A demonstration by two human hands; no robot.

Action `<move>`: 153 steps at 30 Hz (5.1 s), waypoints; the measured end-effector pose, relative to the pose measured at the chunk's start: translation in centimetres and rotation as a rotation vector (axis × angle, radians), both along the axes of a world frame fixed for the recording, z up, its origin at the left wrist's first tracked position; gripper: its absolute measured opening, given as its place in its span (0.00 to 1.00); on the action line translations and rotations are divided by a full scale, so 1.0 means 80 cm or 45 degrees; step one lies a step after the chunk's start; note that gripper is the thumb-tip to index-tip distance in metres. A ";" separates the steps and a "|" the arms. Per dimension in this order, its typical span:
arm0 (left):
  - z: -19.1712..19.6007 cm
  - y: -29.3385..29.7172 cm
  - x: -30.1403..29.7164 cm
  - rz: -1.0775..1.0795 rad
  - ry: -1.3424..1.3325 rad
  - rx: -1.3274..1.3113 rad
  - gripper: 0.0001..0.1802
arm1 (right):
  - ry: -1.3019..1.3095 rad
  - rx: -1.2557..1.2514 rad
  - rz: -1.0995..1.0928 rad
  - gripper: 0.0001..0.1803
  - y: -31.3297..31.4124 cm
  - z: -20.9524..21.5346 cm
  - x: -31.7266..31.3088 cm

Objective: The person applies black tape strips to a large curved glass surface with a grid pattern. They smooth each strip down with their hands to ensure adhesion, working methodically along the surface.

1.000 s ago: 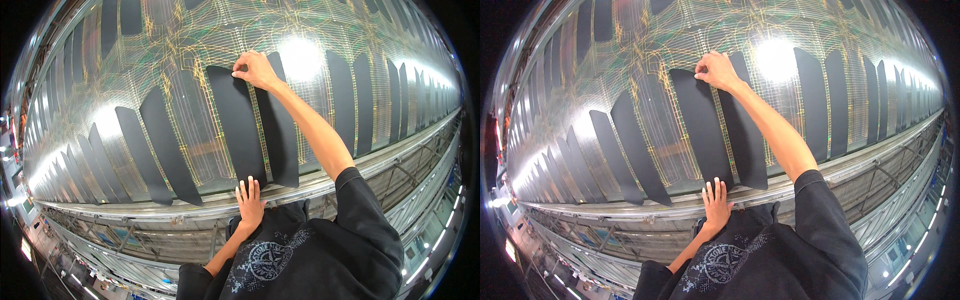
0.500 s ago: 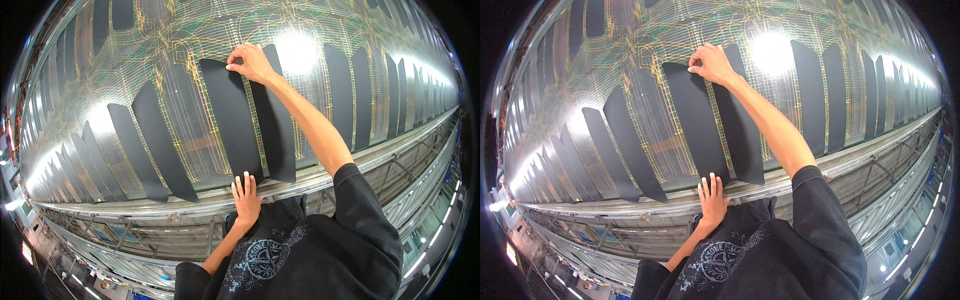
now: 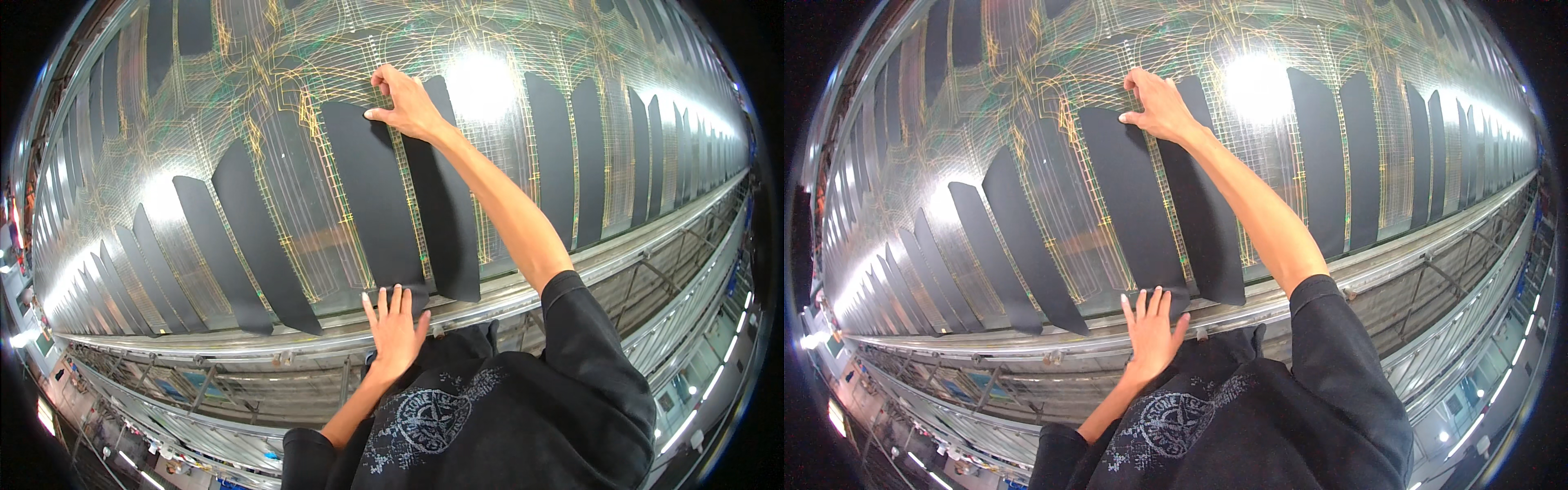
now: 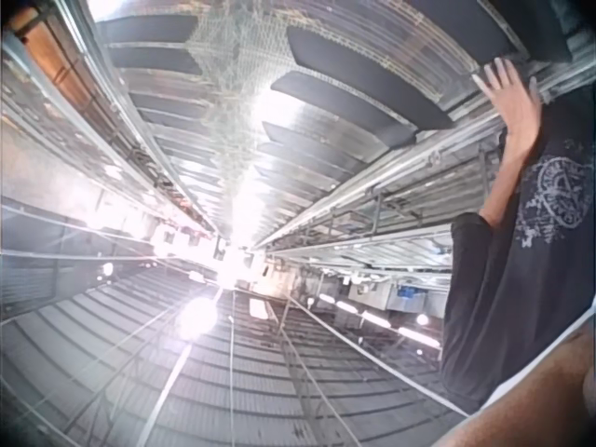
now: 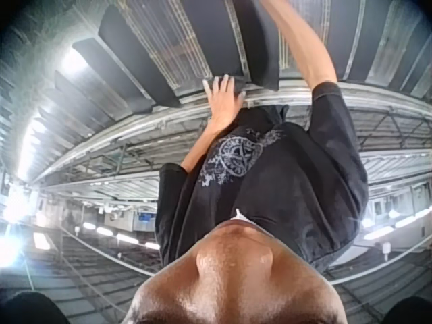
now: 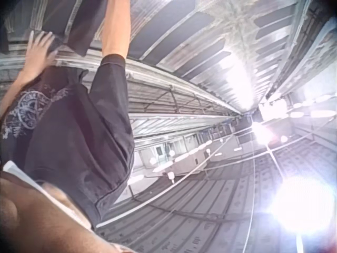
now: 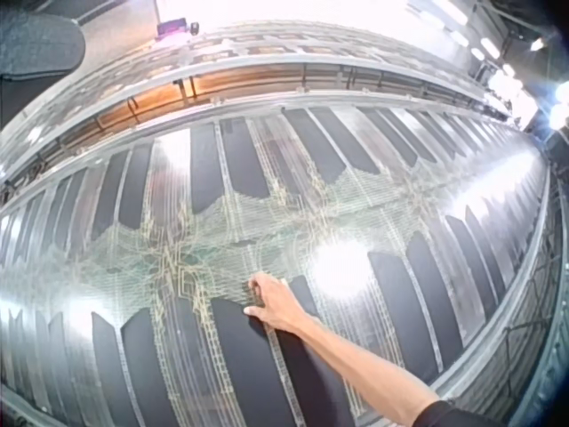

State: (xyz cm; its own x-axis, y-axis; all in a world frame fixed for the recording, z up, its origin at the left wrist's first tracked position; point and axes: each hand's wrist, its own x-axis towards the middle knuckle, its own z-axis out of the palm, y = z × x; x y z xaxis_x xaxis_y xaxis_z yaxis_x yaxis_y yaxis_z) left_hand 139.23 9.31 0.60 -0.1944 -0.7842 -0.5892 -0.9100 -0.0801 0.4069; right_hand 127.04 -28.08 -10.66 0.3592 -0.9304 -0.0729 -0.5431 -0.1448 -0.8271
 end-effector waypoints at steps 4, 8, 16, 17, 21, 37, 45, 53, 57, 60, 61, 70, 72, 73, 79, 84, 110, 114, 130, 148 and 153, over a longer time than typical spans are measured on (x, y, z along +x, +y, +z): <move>0.002 -0.043 0.011 0.023 0.064 0.022 0.35 | -0.261 0.243 -0.041 0.19 -0.016 -0.006 -0.015; -0.008 -0.045 0.011 -0.041 0.088 0.116 0.40 | -0.355 0.256 -0.103 0.16 -0.021 -0.006 -0.016; -0.046 -0.055 0.034 0.035 0.207 -0.339 0.36 | -0.828 0.452 -0.320 0.14 -0.009 -0.001 -0.029; -0.061 -0.067 0.041 0.033 0.125 -0.367 0.39 | -0.852 0.474 -0.362 0.14 0.004 0.013 -0.036; -0.120 -0.164 0.060 -0.009 -0.049 -0.597 0.47 | -0.866 0.491 -0.487 0.14 0.089 0.056 -0.086; -0.150 -0.284 0.036 -0.134 0.127 -0.899 0.42 | -0.528 0.728 -1.026 0.08 0.409 0.069 -0.196; -0.121 -0.038 0.016 -0.180 0.255 -0.596 0.39 | -0.095 1.005 -1.158 0.15 0.492 0.048 -0.225; -0.064 0.091 0.061 0.374 0.583 -0.285 0.15 | -0.462 1.206 -1.256 0.14 0.492 0.013 -0.214; -0.048 0.089 0.069 0.667 0.540 -0.268 0.13 | -0.462 1.214 -1.268 0.19 0.503 0.021 -0.195; -0.070 0.043 0.062 0.518 0.532 -0.621 0.14 | -0.445 1.250 -1.075 0.22 0.500 0.048 -0.169; -0.083 0.017 0.055 0.431 0.507 -0.765 0.15 | -0.416 1.242 -1.020 0.20 0.506 0.037 -0.171; -0.105 -0.286 0.032 -0.806 -0.246 -0.757 0.51 | -0.483 0.794 -0.821 0.11 0.463 0.135 -0.135; -0.091 -0.315 0.021 -0.995 -0.421 -0.577 0.56 | -0.585 0.757 -0.802 0.11 0.444 0.172 -0.129; -0.100 -0.320 0.024 -0.995 -0.444 -0.629 0.58 | -0.674 0.784 -0.852 0.11 0.431 0.203 -0.122; -0.107 -0.323 0.024 -1.023 -0.479 -0.549 0.63 | -0.783 1.038 -0.931 0.13 0.439 0.240 -0.136; -0.109 -0.323 0.027 -1.015 -0.475 -0.575 0.62 | -0.315 1.033 -0.999 0.15 0.504 0.122 -0.151; -0.108 -0.310 0.018 -0.897 -0.503 -0.491 0.58 | 0.072 0.941 -0.817 0.23 0.505 0.031 -0.157; -0.108 -0.309 0.021 -0.868 -0.411 -0.503 0.60 | 0.058 0.956 -0.798 0.23 0.502 0.034 -0.156; -0.102 -0.309 0.018 -0.879 -0.475 -0.457 0.59 | 0.069 0.924 -0.770 0.20 0.509 0.023 -0.159; -0.148 -0.048 -0.082 -0.609 0.334 -0.571 0.44 | -0.012 0.933 -1.033 0.27 0.505 0.015 -0.164; -0.134 -0.014 -0.086 -0.643 0.352 -0.508 0.39 | -0.643 1.331 -1.174 0.13 0.496 0.022 -0.196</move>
State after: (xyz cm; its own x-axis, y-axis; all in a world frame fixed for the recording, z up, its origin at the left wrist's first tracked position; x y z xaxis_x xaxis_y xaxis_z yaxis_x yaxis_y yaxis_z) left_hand 132.34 8.21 -10.16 -0.6935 -0.7043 -0.1514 -0.6552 0.5291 0.5393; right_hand 111.37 11.63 -8.93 -0.1244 -0.4440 -0.8873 0.2594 0.8486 -0.4610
